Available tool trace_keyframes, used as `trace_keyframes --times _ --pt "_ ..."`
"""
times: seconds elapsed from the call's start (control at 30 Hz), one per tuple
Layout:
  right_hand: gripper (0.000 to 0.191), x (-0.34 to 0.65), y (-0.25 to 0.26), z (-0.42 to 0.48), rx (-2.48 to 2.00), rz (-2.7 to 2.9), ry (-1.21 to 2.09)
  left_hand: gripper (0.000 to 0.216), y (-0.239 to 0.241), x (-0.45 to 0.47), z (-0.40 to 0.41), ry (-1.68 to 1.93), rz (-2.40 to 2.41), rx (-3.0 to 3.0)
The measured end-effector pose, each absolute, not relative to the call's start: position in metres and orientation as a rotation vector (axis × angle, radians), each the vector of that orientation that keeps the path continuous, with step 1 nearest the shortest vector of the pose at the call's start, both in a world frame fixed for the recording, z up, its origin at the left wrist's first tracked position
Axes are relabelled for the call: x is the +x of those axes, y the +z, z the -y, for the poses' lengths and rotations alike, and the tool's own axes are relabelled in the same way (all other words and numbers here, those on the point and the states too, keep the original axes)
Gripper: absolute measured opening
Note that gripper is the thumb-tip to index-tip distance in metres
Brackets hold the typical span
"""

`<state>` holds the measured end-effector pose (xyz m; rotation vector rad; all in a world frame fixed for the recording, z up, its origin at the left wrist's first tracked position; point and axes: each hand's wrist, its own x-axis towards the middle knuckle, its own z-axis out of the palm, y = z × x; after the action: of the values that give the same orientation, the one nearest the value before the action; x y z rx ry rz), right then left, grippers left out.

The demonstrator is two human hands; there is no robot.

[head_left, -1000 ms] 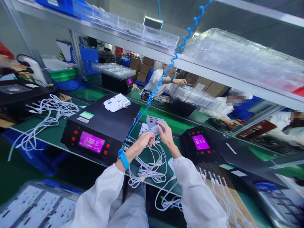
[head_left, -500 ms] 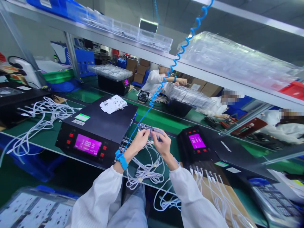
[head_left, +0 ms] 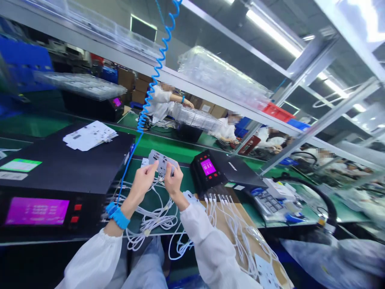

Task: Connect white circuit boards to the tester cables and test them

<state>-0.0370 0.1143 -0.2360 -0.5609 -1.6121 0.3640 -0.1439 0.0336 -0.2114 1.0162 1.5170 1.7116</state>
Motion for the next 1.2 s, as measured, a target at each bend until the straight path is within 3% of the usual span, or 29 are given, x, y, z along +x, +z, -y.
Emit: trace_keyframes --times 0.1,0.23,0.4,0.9,1.07,1.13,1.2 --pt "0.043 -0.037 -0.227 -0.121 -0.785 1.352 0.592 0.04 -0.227 -0.143 -0.04 1.665 -1.832 1.239" --pt "0.052 -0.033 -0.223 -0.134 -0.846 1.058 0.943 0.018 -0.239 -0.127 -0.051 1.597 -1.841 1.424" --pt "0.05 -0.025 -0.23 -0.15 -0.777 0.823 1.108 0.011 -0.239 -0.103 -0.065 1.529 -1.755 1.588" --pt "0.04 -0.002 -0.231 -0.189 -0.889 0.66 1.138 0.047 -0.247 -0.103 -0.07 1.444 -1.867 1.605" --pt "0.021 0.017 -0.238 -0.215 -0.943 0.706 1.288 0.071 -0.251 -0.138 -0.044 1.475 -2.244 1.405" --pt "0.017 0.019 -0.246 -0.222 -0.98 0.735 1.337 0.071 -0.25 -0.147 -0.038 1.503 -2.208 1.312" --pt "0.021 0.017 -0.258 -0.225 -1.019 0.761 1.354 0.055 -0.25 -0.15 -0.044 1.562 -2.046 1.19"
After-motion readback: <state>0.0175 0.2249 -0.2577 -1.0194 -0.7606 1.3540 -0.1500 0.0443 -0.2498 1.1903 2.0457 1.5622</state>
